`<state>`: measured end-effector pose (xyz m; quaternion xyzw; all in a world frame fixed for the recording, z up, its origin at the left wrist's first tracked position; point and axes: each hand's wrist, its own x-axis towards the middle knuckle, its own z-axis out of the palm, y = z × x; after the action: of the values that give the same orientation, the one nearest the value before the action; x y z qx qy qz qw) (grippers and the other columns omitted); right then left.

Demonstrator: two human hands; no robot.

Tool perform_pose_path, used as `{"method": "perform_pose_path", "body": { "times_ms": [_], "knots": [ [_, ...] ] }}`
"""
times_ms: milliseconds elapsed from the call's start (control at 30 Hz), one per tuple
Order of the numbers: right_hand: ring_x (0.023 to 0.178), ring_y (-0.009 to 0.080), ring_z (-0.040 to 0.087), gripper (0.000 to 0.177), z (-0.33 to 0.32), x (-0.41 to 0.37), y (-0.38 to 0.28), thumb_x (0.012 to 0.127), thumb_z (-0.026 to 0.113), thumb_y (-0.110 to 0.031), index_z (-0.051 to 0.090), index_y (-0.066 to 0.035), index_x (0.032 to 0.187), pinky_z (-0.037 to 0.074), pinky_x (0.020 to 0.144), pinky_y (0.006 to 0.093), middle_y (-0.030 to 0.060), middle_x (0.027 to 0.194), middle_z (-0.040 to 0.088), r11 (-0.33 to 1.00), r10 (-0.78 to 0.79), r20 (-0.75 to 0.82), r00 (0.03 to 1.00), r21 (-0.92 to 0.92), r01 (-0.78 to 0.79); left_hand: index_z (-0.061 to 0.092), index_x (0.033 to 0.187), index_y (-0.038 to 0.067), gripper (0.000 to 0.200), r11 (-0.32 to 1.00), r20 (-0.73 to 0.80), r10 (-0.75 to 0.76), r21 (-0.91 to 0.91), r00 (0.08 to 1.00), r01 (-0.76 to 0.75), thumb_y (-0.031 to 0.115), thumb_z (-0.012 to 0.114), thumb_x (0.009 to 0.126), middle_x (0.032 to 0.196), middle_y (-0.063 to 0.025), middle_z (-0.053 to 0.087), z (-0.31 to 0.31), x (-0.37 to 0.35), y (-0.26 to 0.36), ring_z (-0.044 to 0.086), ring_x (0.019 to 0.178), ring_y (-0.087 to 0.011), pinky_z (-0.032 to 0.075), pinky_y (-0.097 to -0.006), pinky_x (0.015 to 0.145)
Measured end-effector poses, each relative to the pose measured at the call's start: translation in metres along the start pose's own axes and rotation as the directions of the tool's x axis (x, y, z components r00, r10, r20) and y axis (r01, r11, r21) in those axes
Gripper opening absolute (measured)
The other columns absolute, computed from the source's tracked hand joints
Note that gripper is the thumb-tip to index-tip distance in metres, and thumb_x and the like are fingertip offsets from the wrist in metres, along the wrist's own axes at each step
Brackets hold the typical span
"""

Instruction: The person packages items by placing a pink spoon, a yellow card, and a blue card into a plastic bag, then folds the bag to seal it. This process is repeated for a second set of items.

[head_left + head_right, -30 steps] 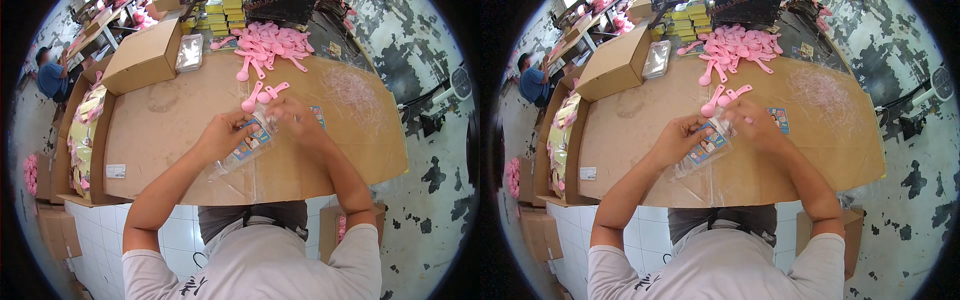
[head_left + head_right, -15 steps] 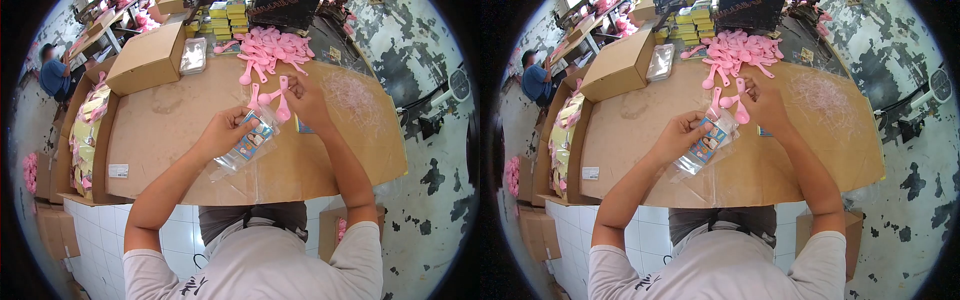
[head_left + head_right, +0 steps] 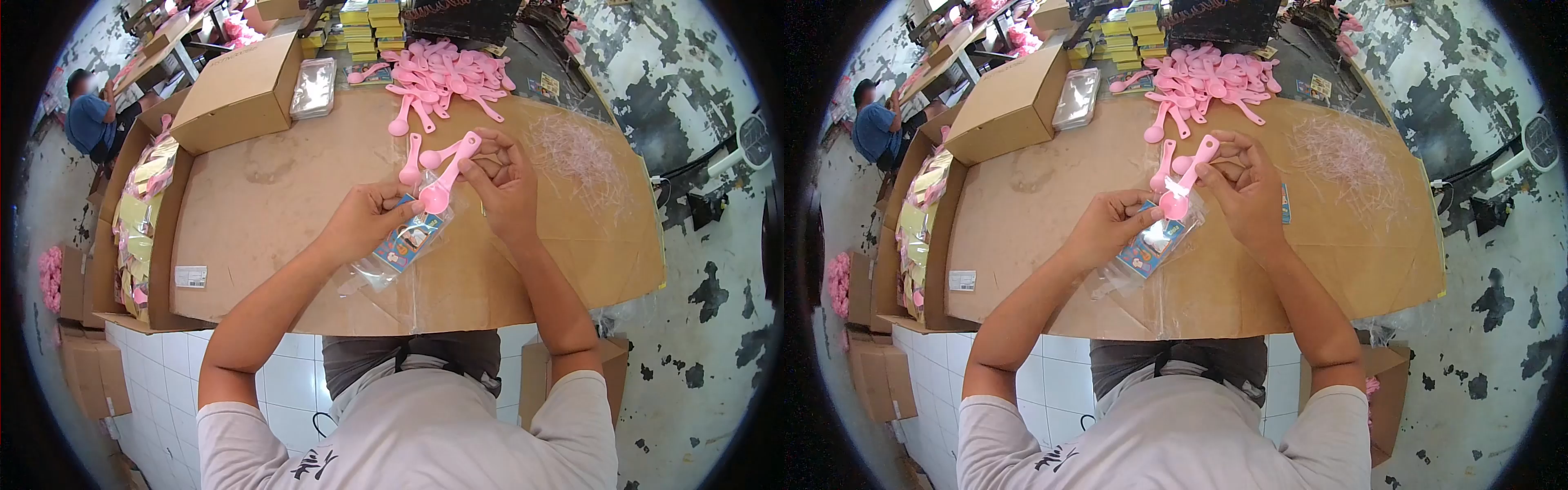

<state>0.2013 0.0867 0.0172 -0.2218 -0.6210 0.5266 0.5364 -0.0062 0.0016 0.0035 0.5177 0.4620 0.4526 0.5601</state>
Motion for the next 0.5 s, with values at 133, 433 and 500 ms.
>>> {"method": "perform_pose_path", "body": {
  "times_ms": [133, 433, 500],
  "knots": [
    [0.111, 0.0172, 0.066, 0.036, -0.001, -0.010, 0.009, 0.098, 0.066, -0.001, 0.055, 0.000, 0.133, 0.056, 0.097, 0.0341, 0.0106, 0.121, 0.063, 1.000, 0.010, 0.135, 0.991, -0.007, -0.009, 0.070, 0.122, -0.002, 0.030, 0.999, 0.005, -0.047, 0.020, 0.999, 0.047, 0.022, 0.066, 0.103, 0.092, -0.0038, 0.076, -0.003, -0.001, 0.007, 0.068, 0.075, -0.0052, 0.054, -0.0217, 0.063],
    [0.125, 0.0230, 0.058, 0.030, -0.004, 0.004, -0.019, 0.096, 0.061, 0.001, 0.066, -0.004, 0.125, 0.047, 0.105, 0.0408, 0.0093, 0.133, 0.062, 0.959, -0.034, 0.430, 0.902, -0.240, 0.150, 0.063, 0.130, -0.002, 0.032, 0.996, 0.140, 0.007, -0.089, 0.990, 0.005, 0.018, 0.062, 0.105, 0.105, -0.0099, 0.077, -0.007, -0.004, 0.013, 0.072, 0.091, -0.0118, 0.058, -0.0268, 0.080],
    [0.121, 0.0247, 0.061, 0.028, -0.003, 0.005, -0.032, 0.093, 0.063, 0.001, 0.069, -0.006, 0.119, 0.048, 0.103, 0.0410, 0.0089, 0.131, 0.063, 0.845, -0.093, 0.551, 0.829, -0.397, 0.359, 0.061, 0.133, -0.002, 0.035, 0.996, 0.186, 0.061, -0.076, 0.981, -0.047, 0.019, 0.063, 0.105, 0.107, -0.0099, 0.077, -0.008, -0.003, 0.006, 0.071, 0.096, -0.0128, 0.057, -0.0283, 0.084]
  ]
}}
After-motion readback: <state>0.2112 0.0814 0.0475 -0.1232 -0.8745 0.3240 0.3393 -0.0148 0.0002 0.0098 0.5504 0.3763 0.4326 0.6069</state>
